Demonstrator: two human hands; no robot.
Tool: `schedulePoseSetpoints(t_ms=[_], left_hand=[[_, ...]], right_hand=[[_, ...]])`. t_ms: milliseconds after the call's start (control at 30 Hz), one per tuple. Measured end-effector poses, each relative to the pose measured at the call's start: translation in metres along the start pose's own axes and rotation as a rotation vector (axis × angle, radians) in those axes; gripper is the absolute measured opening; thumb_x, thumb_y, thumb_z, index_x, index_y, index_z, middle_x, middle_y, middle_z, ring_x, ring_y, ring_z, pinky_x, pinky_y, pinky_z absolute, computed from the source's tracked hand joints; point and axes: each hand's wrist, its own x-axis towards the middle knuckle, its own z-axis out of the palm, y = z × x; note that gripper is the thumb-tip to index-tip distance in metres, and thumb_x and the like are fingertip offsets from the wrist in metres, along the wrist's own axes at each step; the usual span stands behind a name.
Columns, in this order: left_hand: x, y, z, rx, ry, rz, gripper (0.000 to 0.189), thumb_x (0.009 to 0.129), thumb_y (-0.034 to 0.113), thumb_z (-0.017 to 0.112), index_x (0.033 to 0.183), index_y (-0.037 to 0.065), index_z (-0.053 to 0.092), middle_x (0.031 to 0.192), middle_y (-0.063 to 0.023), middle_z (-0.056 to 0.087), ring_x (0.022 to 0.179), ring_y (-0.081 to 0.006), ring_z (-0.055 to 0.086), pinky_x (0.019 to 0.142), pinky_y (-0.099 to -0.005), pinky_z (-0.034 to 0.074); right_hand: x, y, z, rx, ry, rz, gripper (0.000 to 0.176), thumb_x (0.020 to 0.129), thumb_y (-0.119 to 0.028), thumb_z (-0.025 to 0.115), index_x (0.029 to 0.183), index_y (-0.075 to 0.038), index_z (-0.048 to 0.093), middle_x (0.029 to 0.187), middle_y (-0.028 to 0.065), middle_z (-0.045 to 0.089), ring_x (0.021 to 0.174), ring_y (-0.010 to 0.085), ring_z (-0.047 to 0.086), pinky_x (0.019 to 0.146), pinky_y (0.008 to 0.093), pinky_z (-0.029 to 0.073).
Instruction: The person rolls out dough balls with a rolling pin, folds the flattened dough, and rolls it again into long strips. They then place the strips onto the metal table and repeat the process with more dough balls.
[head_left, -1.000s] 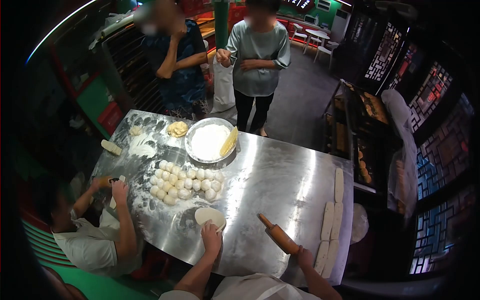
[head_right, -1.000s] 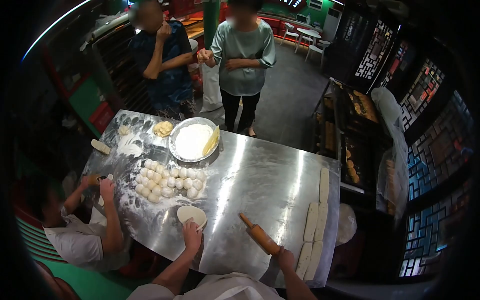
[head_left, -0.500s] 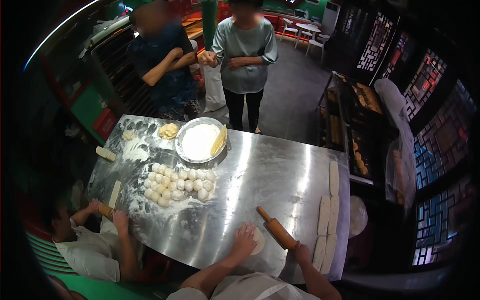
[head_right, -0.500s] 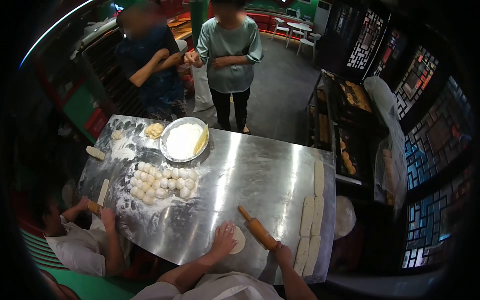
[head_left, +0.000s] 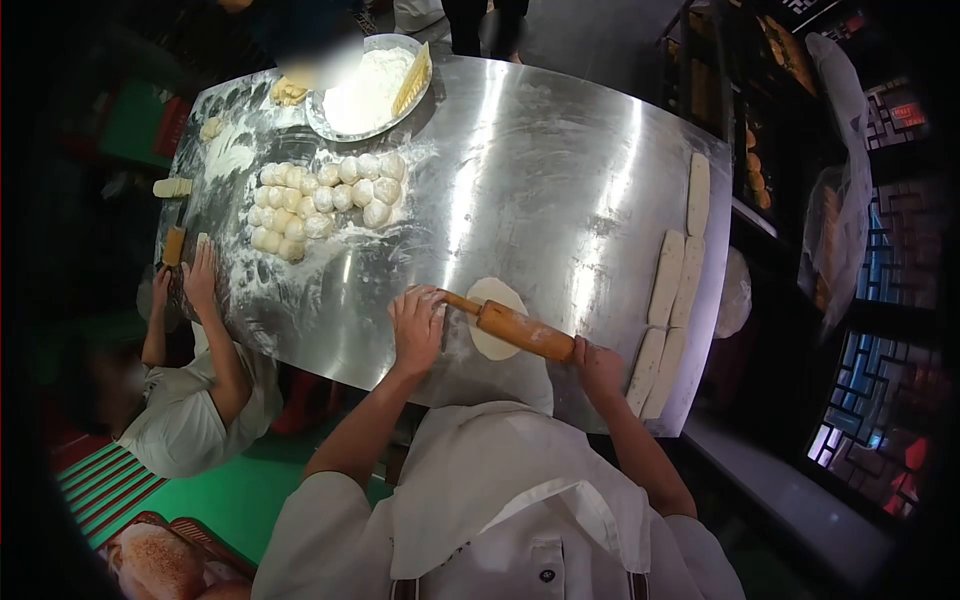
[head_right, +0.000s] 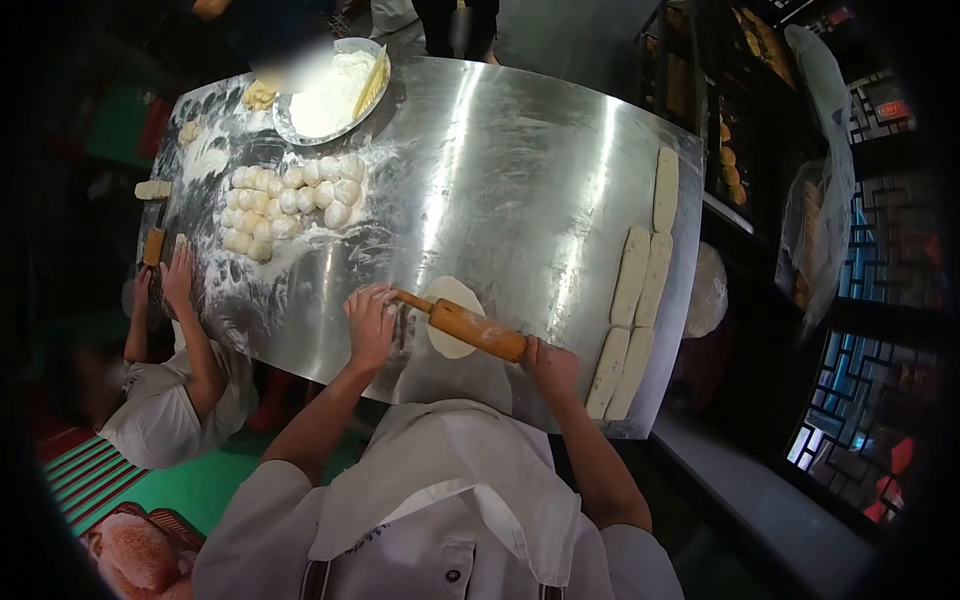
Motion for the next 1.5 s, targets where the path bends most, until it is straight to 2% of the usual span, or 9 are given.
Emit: schedulePoseSetpoints(t_ms=[233,300,533,800,867,933,1033,1267,1500], left_hand=[[0.023,-0.04,0.048,0.372,-0.304,-0.061,0.036,0.094,0.026,0.056,0.065,0.009,0.068,0.075,-0.0107,0.069,0.078,-0.0258,0.063,0.081,-0.0421,0.038],[0.064,-0.049,0.063,0.325,-0.105,-0.004,0.045,0.097,0.028,0.053,0.058,0.008,0.066,0.06,-0.0121,0.065,0.06,-0.0291,0.061,0.079,-0.0425,0.04],[0.16,-0.043,0.066,0.382,-0.129,-0.113,0.049,0.099,0.031,0.049,0.06,0.006,0.066,0.062,-0.0143,0.064,0.06,-0.0327,0.06,0.078,-0.0452,0.041],[-0.016,-0.008,0.045,0.307,-0.487,-0.28,0.022,0.093,0.027,0.058,0.086,0.009,0.07,0.081,-0.01,0.066,0.088,-0.0274,0.062,0.086,-0.0432,0.039],[0.009,-0.008,0.067,-0.314,-0.051,-0.347,0.016,0.087,0.022,0.067,0.094,0.008,0.068,0.09,-0.0104,0.067,0.094,-0.0285,0.06,0.087,-0.0438,0.039],[0.047,0.007,0.085,-0.227,0.135,-0.154,0.022,0.081,0.019,0.073,0.1,0.008,0.066,0.095,-0.0101,0.066,0.098,-0.0294,0.059,0.086,-0.0441,0.039],[0.06,0.017,0.091,-0.051,-0.266,-0.325,0.02,0.081,0.021,0.072,0.095,0.009,0.067,0.093,-0.0088,0.066,0.097,-0.03,0.059,0.087,-0.0457,0.039],[0.061,-0.092,0.036,0.0,0.287,-0.622,0.017,0.08,0.019,0.073,0.084,0.005,0.064,0.08,-0.012,0.063,0.079,-0.0289,0.06,0.076,-0.046,0.044],[0.094,-0.062,-0.03,-0.522,0.29,-0.654,0.019,0.086,0.017,0.07,0.09,0.0,0.062,0.073,-0.0099,0.061,0.066,-0.0154,0.055,0.065,-0.0314,0.045]], right_hand=[[0.048,-0.019,0.071,-0.127,0.089,-0.072,0.043,0.096,-0.033,0.056,0.06,-0.011,0.064,0.054,0.0141,0.061,0.045,0.0317,0.061,0.047,0.0438,0.05],[0.105,-0.028,0.046,-0.145,0.063,-0.117,0.043,0.1,-0.033,0.047,0.068,-0.01,0.064,0.062,0.0129,0.065,0.054,0.0314,0.064,0.051,0.0437,0.052],[0.207,-0.033,0.028,-0.132,0.083,-0.02,0.044,0.103,-0.032,0.042,0.073,-0.009,0.065,0.065,0.0153,0.065,0.057,0.0351,0.064,0.055,0.0449,0.05],[0.003,-0.005,0.056,-0.004,-0.034,-0.261,0.034,0.097,-0.028,0.053,0.068,-0.013,0.061,0.064,0.0087,0.064,0.055,0.0282,0.062,0.057,0.041,0.051],[0.0,-0.011,0.056,0.036,-0.069,-0.277,0.035,0.097,-0.029,0.054,0.067,-0.012,0.061,0.063,0.0073,0.064,0.054,0.0281,0.062,0.057,0.0416,0.051],[0.01,-0.013,0.053,0.064,-0.066,-0.302,0.036,0.097,-0.029,0.054,0.067,-0.012,0.063,0.062,0.0075,0.064,0.053,0.0285,0.063,0.055,0.042,0.051],[0.012,-0.015,0.041,0.01,-0.109,-0.319,0.037,0.098,-0.03,0.053,0.069,-0.012,0.067,0.06,0.0082,0.064,0.052,0.0293,0.063,0.052,0.0422,0.051],[-0.023,0.013,0.029,0.003,-0.176,-0.141,0.041,0.099,-0.03,0.049,0.072,-0.008,0.069,0.065,0.0162,0.065,0.058,0.0366,0.063,0.057,0.0469,0.05],[-0.042,0.051,0.048,0.024,-0.081,0.086,0.042,0.101,-0.032,0.046,0.084,-0.003,0.071,0.063,0.0214,0.063,0.057,0.0406,0.063,0.057,0.0512,0.049]])
